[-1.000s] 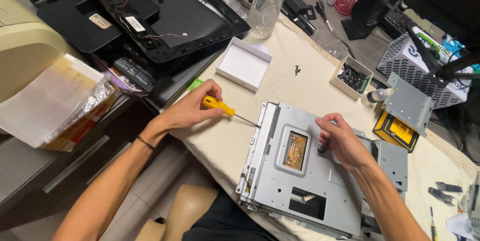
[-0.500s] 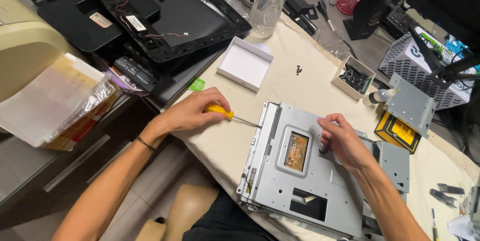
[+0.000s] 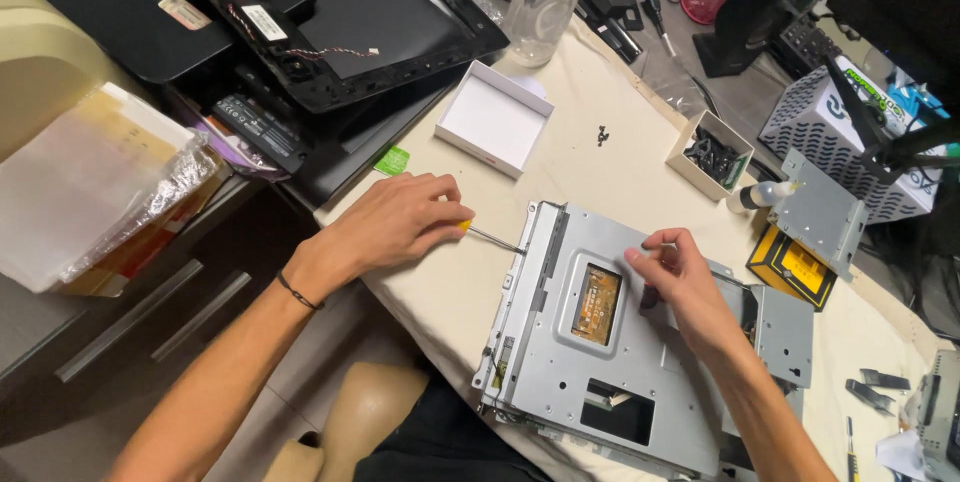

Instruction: The person uses a yellow screwdriver to remove screws from the metal casing of an electronic device on a cluttered desk. They unscrew multiple fasteners along the edge of the device and place the removed screws into a small white box.

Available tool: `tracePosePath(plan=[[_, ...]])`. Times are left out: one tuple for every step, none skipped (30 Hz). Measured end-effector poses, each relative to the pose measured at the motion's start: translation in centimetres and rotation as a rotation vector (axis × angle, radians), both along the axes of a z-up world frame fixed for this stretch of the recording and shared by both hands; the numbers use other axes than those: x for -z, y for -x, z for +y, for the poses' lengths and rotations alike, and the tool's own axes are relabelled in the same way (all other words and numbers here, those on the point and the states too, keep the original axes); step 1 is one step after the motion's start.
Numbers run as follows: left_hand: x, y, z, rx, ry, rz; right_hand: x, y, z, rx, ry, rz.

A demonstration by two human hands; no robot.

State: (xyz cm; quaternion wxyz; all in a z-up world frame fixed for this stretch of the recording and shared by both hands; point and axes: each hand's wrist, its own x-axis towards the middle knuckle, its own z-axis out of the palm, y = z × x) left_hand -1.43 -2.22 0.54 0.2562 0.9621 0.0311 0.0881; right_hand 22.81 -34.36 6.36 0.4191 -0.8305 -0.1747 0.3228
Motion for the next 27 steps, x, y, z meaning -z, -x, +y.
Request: tracePosePath(plan=[[0.6, -0.1, 0.0, -0.005, 0.006, -0.001, 0.2, 0.1, -0.1, -0.005, 0.006, -0.001], [1.1, -0.2, -0.1, -0.006, -0.025, -0.030, 0.4, 0.2, -0.1, -0.057, 0.156, -0.118], [1.7, -0.2, -0.3, -0.011, -0.054, -0.054, 0.6, 0.3, -0.2, -0.114, 0.307, -0.233], [2.0, -0.1, -0.3, -0.021, -0.047, -0.053, -0.4, 1.3, 0.5, -0.125, 0.313, -0.232], [2.3, -0.2, -0.3, -0.020, -0.049, -0.085, -1.3, 2.5, 1.2, -0.169, 0.371, -0.316], [2.5, -0.2, -0.3, -0.019, -0.050, -0.117, -2.3, 3.5, 1.8, -0.215, 0.427, -0.400], [2.7, -0.3, -0.1, -0.021, -0.051, -0.118, -2.5, 3.6, 2.0, -0.216, 0.427, -0.402], [2.8, -0.4, 0.0, -0.016, -0.048, -0.131, -2.6, 3.6, 2.2, -0.271, 0.465, -0.579], [3.1, -0.3, -0.3, -0.014, -0.035, -0.140, -2.8, 3.8, 2.2, -0.333, 0.508, -0.751], [3.2, -0.1, -0.4, -0.019, -0.026, -0.136, -2.0, 3.9, 1.8, -0.342, 0.515, -0.748], [3.2, -0.2, -0.2, 0.030, -0.059, -0.188, -1.1, 3.7, 1.6, -0.460, 0.353, -0.903], [3.2, -0.3, 0.0, 0.079, -0.093, -0.239, -0.4, 3.6, 1.4, -0.572, 0.182, -1.055], [3.3, -0.3, 0.1, 0.074, -0.101, -0.244, -0.1, 4.0, 1.8, -0.573, 0.174, -1.063], [3.4, -0.3, 0.1, 0.075, -0.107, -0.267, 0.1, 4.5, 2.3, -0.670, 0.109, -1.051], [3.7, -0.2, -0.1, 0.084, -0.107, -0.284, 0.5, 5.3, 2.3, -0.761, 0.051, -1.026], [3.6, -0.3, 0.1, 0.088, -0.108, -0.283, 0.8, 5.3, 2.4, -0.757, 0.051, -1.026], [3.6, -0.2, 0.1, 0.088, -0.116, -0.280, 1.1, 5.5, 2.3, -0.744, 0.065, -1.022], [3.6, -0.2, 0.0, 0.087, -0.125, -0.277, 1.5, 5.6, 2.2, -0.731, 0.079, -1.018], [3.6, -0.2, 0.0, 0.086, -0.125, -0.277, 1.5, 5.6, 2.2, -0.732, 0.078, -1.018], [3.6, -0.2, 0.0, 0.084, -0.128, -0.304, 1.5, 5.6, 2.2, -0.745, 0.108, -1.002], [3.7, -0.3, 0.0, 0.091, -0.126, -0.332, 1.5, 5.8, 2.0, -0.750, 0.145, -0.983], [3.5, -0.4, 0.1, 0.100, -0.123, -0.332, 1.8, 5.9, 1.9, -0.742, 0.151, -0.981], [3.4, -0.4, 0.1, 0.101, -0.122, -0.317, 2.0, 5.9, 1.9, -0.747, 0.137, -1.025], [3.2, -0.3, 0.1, 0.102, -0.122, -0.302, 2.2, 6.0, 1.9, -0.752, 0.123, -1.069], [3.3, -0.4, 0.2, 0.100, -0.122, -0.301, 2.1, 6.0, 1.9, -0.754, 0.121, -1.069], [3.4, -0.5, 0.2, 0.102, -0.123, -0.303, 2.0, 6.1, 1.9, -0.756, 0.135, -1.078], [3.5, -0.4, 0.0, 0.100, -0.125, -0.303, 1.9, 6.1, 1.8, -0.764, 0.147, -1.087]])
